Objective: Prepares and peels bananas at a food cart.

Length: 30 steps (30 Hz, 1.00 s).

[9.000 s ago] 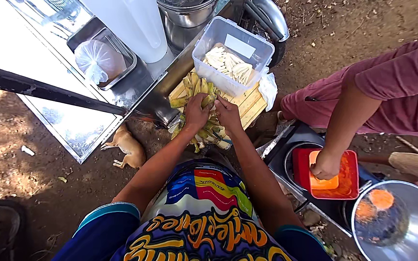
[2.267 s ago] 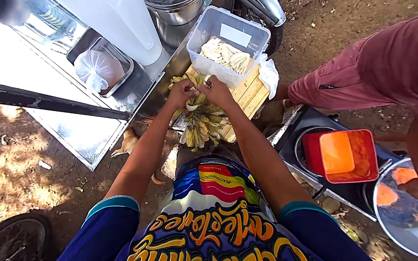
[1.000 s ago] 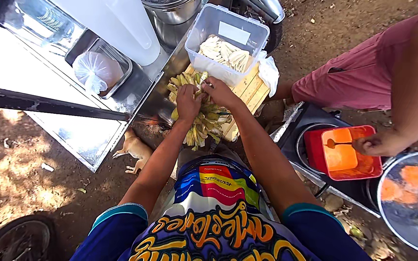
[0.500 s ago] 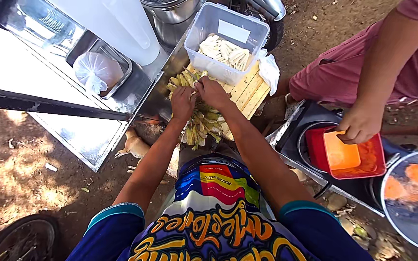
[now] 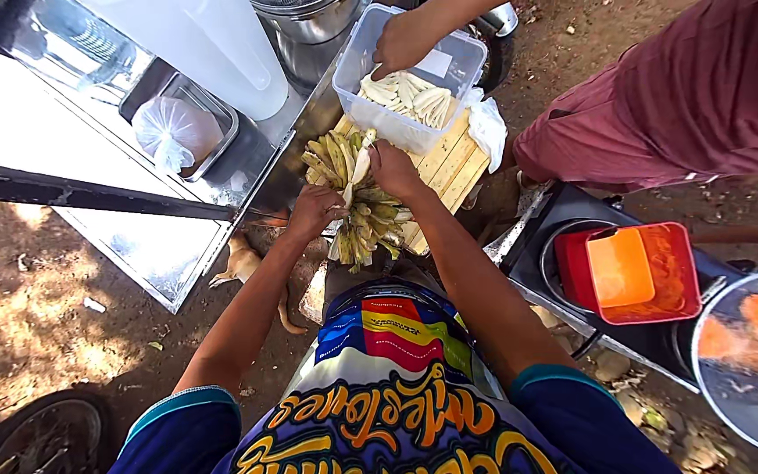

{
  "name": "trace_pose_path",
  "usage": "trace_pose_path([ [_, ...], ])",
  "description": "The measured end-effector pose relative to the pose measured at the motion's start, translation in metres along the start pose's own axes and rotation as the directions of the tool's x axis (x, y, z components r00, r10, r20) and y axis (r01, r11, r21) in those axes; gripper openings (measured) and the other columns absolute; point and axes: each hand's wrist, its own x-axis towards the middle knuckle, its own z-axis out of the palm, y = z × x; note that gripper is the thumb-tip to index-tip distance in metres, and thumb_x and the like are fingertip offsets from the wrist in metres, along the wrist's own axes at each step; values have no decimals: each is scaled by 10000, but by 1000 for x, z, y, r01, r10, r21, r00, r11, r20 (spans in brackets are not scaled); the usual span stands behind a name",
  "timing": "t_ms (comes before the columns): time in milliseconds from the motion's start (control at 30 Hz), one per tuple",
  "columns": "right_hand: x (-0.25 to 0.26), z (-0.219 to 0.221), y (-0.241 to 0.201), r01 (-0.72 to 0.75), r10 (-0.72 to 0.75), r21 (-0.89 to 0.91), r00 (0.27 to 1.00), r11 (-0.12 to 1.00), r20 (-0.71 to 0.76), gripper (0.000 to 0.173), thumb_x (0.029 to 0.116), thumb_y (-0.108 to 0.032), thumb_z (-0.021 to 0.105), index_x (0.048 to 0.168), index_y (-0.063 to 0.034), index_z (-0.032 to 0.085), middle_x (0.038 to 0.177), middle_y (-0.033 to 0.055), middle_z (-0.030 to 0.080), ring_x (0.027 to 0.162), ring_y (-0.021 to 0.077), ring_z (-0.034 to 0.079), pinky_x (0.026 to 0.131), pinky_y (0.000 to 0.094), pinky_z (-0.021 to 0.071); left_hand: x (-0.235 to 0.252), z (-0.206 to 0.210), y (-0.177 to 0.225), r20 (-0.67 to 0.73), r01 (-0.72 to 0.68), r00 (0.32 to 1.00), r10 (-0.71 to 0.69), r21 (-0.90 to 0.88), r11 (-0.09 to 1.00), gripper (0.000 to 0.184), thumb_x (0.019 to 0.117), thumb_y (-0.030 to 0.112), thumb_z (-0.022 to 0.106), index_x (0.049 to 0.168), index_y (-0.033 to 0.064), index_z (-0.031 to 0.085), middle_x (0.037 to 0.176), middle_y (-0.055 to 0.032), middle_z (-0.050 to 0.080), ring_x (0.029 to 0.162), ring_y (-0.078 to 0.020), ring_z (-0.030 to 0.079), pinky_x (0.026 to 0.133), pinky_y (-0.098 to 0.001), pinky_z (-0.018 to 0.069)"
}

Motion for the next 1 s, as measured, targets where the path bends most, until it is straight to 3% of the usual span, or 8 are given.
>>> trace_pose_path([
  [100, -8, -4, 2, 6, -8, 53, 1000, 999, 25, 358, 1102, -243, 403, 1316, -3, 558, 1078, 208, 695, 1030, 363, 691, 923, 559, 537, 12, -11, 9, 245, 153, 957, -153, 16, 988, 229, 928, 302, 770, 1019, 93, 774, 1076, -81, 753, 1136, -266, 674, 1070, -523, 467],
  [167, -14, -5, 6, -16, 12, 101, 999, 995, 39, 350, 1065, -217, 467, 1341, -25, 563, 1108, 190, 694, 1042, 341, 687, 931, 561, 539, 28, -19, 26, 356, 329, 872, -337, 84, 941, 413, 904, 415, 788, 1139, 78, 739, 1105, -121, 739, 1120, -317, 675, 1038, -587, 484],
  [267, -24, -7, 7, -20, 12, 147, 999, 989, 53, 332, 1013, -150, 523, 1318, -28, 568, 1095, 183, 683, 1018, 332, 675, 902, 565, 534, 49, -19, 47, 256, 508, 829, -498, 30, 861, 572, 951, 466, 721, 1340, 63, 602, 1220, -150, 691, 1124, -332, 673, 1005, -582, 516],
  [400, -30, -3, 17, 20, -32, 247, 998, 969, 46, 349, 984, -112, 549, 1319, -17, 566, 1058, 173, 676, 941, 302, 667, 855, 526, 545, 65, -1, 53, 131, 470, 881, -455, -126, 874, 625, 975, 427, 696, 1464, 98, 490, 1423, -133, 580, 1242, -300, 616, 1042, -521, 513],
  [567, -32, 0, 33, 18, -62, 403, 993, 915, 98, 320, 1009, -122, 553, 1312, -21, 546, 1040, 137, 699, 822, 206, 671, 767, 420, 567, 70, 5, 53, 106, 467, 882, -459, -65, 882, 518, 1003, 461, 644, 1377, 107, 584, 1277, -139, 673, 1143, -301, 675, 995, -537, 536],
  [700, -31, 2, 33, 0, -46, 408, 994, 913, 103, 326, 1004, -128, 546, 1315, -33, 552, 1019, 123, 698, 781, 188, 658, 735, 405, 561, 74, 5, 54, 115, 491, 865, -489, 14, 871, 486, 1037, 441, 588, 1400, 118, 566, 1258, -121, 701, 1110, -302, 703, 972, -549, 545],
  [867, -34, 2, 33, -36, -6, 378, 994, 925, 111, 330, 1001, -128, 554, 1321, -46, 550, 1029, 116, 705, 800, 192, 665, 743, 412, 559, 87, 1, 69, 120, 608, 776, -619, 117, 785, 517, 1002, 389, 648, 1436, 138, 526, 1256, -103, 709, 1080, -319, 712, 932, -568, 556],
  [1000, -40, 6, 30, -46, 18, 325, 996, 945, 86, 333, 987, -130, 568, 1312, -54, 562, 1053, 123, 718, 927, 234, 697, 852, 477, 561, 92, 4, 77, 74, 692, 694, -717, 206, 691, 532, 972, 347, 672, 1423, 121, 502, 1051, -191, 721, 975, -401, 712, 831, -616, 552],
])
